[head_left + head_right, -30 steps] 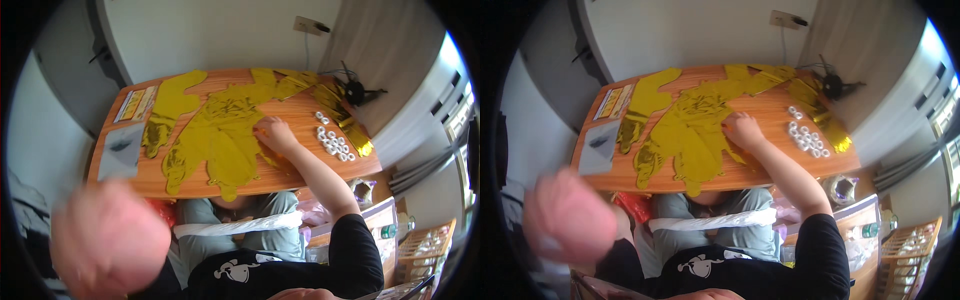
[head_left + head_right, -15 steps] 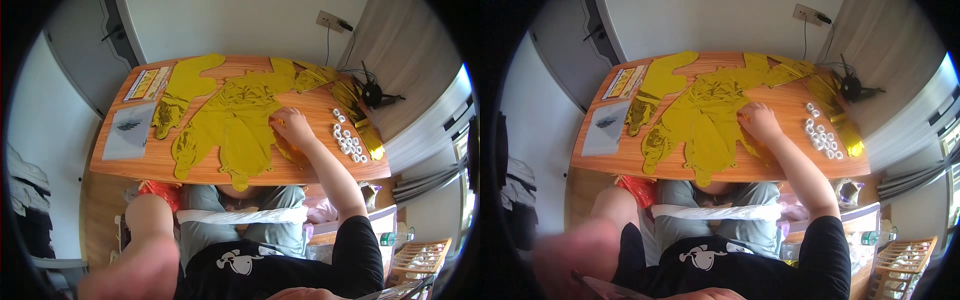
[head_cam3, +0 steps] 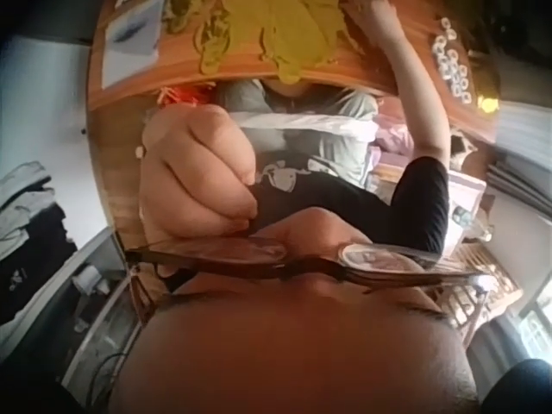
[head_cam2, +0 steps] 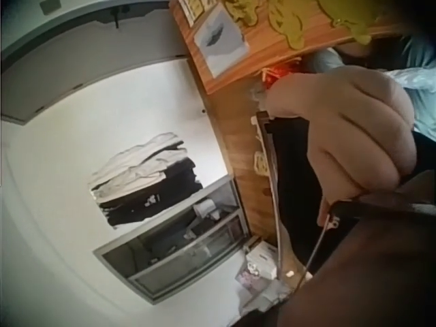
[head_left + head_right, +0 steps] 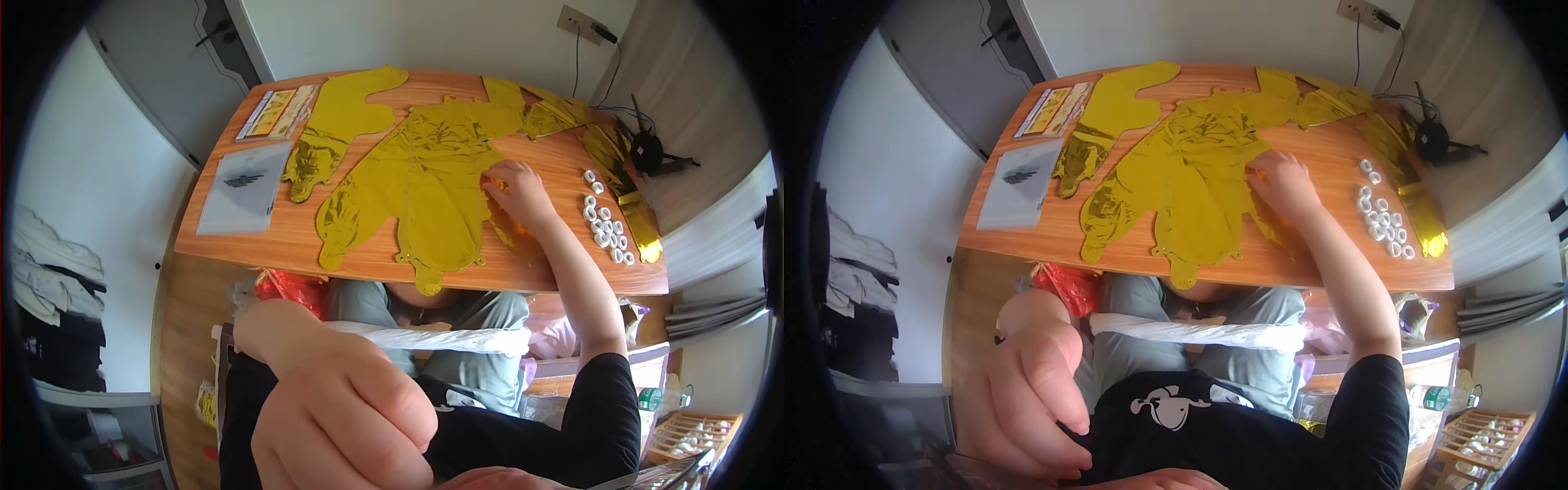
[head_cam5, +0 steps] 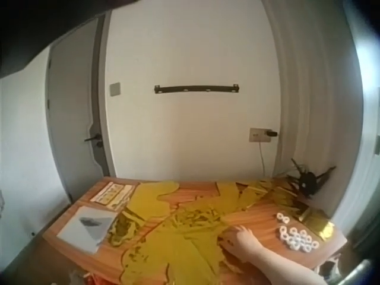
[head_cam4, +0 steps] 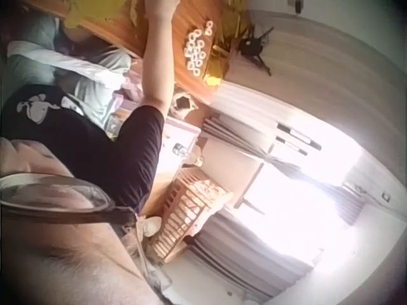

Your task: Folding pieces of gold foil into specific shapes on a wooden table.

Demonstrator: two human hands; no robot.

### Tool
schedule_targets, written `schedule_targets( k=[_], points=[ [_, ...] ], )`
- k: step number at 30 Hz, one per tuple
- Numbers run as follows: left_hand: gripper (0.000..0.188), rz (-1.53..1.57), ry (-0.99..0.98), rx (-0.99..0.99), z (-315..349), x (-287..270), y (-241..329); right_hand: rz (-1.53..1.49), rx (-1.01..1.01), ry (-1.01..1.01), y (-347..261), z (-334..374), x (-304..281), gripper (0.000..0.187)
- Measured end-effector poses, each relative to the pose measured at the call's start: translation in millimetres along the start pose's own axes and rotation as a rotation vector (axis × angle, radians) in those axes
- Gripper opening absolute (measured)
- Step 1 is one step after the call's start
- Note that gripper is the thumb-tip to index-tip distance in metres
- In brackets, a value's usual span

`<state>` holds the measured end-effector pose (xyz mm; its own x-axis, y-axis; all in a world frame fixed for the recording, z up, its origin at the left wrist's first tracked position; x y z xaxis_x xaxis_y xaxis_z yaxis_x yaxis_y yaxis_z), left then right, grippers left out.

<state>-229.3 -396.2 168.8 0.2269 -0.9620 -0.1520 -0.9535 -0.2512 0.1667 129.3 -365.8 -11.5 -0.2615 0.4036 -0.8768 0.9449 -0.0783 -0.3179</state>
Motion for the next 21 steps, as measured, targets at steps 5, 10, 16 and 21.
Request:
schedule_targets(
  k=[5,10,16,21],
  points=[
    [0.01,0.019,-0.283,0.03,-5,-29,-10,-0.005,0.017,-0.017,-3,0,-1,0.023],
    [0.013,-0.247,-0.415,-0.533,13,-84,-97,-0.037,0.028,-0.036,-9,-3,-1,0.025],
    [0.073,-0.973,-0.623,-1.245,134,-166,-227,-0.04,0.035,-0.048,3,-1,0,0.026],
    [0.098,-1.077,-0.737,-1.327,168,-172,-240,-0.039,0.054,-0.08,2,-3,-5,0.027]
  ],
)
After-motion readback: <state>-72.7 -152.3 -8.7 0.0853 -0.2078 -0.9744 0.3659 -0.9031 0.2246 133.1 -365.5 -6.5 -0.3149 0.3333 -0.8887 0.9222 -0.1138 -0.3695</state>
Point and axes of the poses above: each hand's wrist, its own z-axis away from the middle knuckle, its own x-axis out of the palm, y = z × x, the point moved 3 cm from there along -z, towards the middle knuckle, and after that the axes turned 2 degrees about -y, right-handed, at the moved point
